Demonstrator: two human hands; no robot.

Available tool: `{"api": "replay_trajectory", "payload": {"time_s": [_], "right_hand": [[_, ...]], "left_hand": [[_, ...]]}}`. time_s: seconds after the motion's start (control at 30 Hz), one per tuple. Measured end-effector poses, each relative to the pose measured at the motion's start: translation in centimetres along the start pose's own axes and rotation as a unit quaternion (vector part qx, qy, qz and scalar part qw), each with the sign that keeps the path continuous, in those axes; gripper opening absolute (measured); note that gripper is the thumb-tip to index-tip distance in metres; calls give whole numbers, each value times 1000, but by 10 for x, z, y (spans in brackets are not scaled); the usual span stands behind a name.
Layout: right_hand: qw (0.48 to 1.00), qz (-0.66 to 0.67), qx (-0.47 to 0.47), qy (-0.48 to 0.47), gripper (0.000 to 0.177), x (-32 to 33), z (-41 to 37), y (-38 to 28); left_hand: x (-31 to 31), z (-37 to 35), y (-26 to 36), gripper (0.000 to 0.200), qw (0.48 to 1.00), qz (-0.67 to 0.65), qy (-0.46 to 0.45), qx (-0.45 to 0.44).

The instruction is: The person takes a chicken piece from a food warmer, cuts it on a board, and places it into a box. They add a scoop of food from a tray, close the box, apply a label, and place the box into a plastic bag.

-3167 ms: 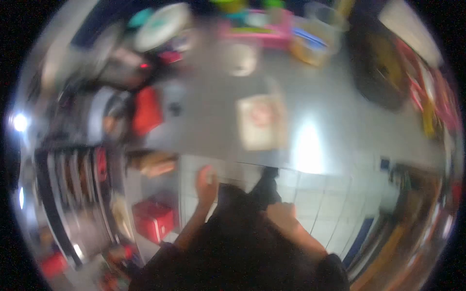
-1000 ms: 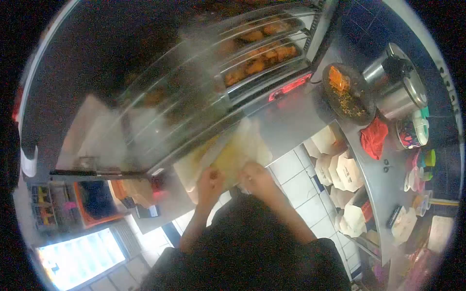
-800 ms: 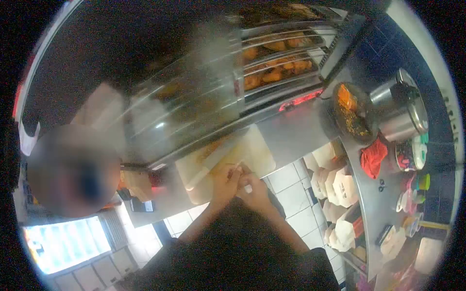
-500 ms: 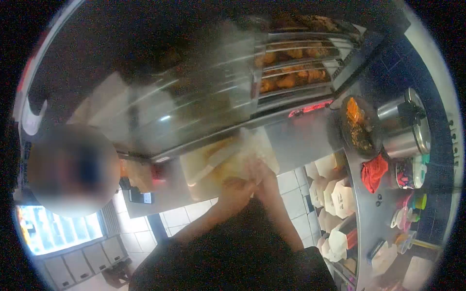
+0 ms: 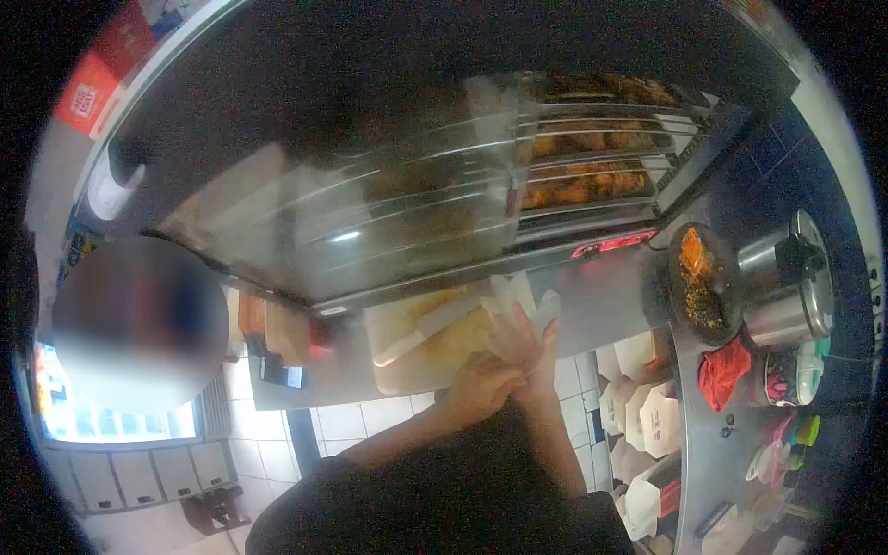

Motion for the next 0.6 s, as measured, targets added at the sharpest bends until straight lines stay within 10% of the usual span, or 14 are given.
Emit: {"api": "replay_trajectory", "payload": {"time_s": [0.23, 0.37, 0.43, 0.5, 0.53, 0.6], "right_hand": [[984, -84, 155, 13, 88, -37, 27, -69], [763, -433, 478, 38, 44, -119, 12, -188], [599, -473, 646, -7, 38, -161, 16, -240], [440, -601, 667, 7, 38, -190, 26, -280], [464, -700, 533, 103, 39, -220, 15, -285], [233, -695, 680, -18, 27, -236, 47, -322]], "left_hand": [[10, 16, 20, 14, 985, -126, -46, -104], [24, 5, -8, 14, 953, -172, -23, 249], [19, -12, -51, 26, 985, 114, -13, 131], [7, -49, -97, 30, 910, 280, -166, 255], [12, -66, -96, 31, 906, 319, -92, 262], [16, -79, -116, 32, 895, 364, 10, 257]]}}
Point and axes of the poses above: each hand's wrist, its own z-axis towards the middle knuckle, its own x-axis out of the back of the hand, y = z × x, the point moved 2 cm from there along z, towards the middle knuckle, and after that the axes turned 12 degrees about z, right-handed, at the moved point
